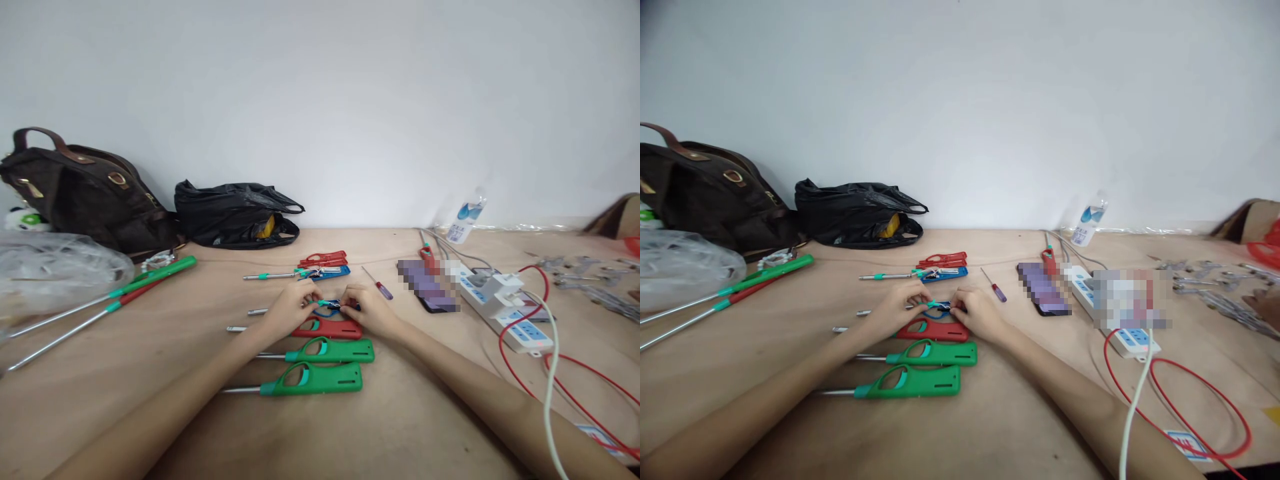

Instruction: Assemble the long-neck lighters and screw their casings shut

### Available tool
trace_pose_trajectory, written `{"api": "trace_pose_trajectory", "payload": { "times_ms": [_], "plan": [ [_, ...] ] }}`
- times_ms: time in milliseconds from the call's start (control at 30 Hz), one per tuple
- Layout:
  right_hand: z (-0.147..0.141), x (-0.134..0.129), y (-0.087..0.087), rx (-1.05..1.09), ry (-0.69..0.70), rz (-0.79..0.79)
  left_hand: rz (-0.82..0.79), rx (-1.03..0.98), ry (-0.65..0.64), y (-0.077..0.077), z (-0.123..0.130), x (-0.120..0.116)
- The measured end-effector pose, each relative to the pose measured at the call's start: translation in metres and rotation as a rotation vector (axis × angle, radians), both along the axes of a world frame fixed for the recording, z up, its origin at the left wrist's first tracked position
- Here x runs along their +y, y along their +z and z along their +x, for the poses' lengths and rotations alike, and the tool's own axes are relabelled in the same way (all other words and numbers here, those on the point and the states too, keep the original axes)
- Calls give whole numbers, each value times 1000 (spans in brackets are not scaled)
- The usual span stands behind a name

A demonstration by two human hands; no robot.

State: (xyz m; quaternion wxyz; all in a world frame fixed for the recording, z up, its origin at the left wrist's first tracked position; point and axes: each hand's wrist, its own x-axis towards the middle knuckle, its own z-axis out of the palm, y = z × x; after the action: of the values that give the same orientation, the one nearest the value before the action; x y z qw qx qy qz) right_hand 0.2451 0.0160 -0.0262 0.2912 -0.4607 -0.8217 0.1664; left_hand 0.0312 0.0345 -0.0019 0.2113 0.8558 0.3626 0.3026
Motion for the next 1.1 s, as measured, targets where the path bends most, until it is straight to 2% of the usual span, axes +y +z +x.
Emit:
{"api": "trace_pose_trajectory", "payload": {
  "times_ms": [233, 333, 533, 767, 833, 900, 1000, 1100],
  "plan": [
    [1, 1, -3, 60, -8, -47, -40, -3, 19, -3, 3, -2],
    [1, 1, -3, 61, -6, -47, -147, -81, 7, -4, 2, 3],
    [0, 0, -1, 59, -9, -41, -461, -292, -85, -3, -2, 13],
    [1, 2, -3, 77, 2, -33, -549, -315, -46, -6, -3, 17],
    [1, 2, -2, 76, -1, -33, -534, -292, -26, -8, -3, 16],
    [0, 1, -2, 74, -9, -27, -450, -240, 12, -9, -2, 13],
    [0, 1, -3, 74, -12, -28, -164, -111, 68, -9, 1, 6],
    [0, 2, -4, 76, -12, -41, 66, 0, 14, -9, 4, 1]
  ]
}}
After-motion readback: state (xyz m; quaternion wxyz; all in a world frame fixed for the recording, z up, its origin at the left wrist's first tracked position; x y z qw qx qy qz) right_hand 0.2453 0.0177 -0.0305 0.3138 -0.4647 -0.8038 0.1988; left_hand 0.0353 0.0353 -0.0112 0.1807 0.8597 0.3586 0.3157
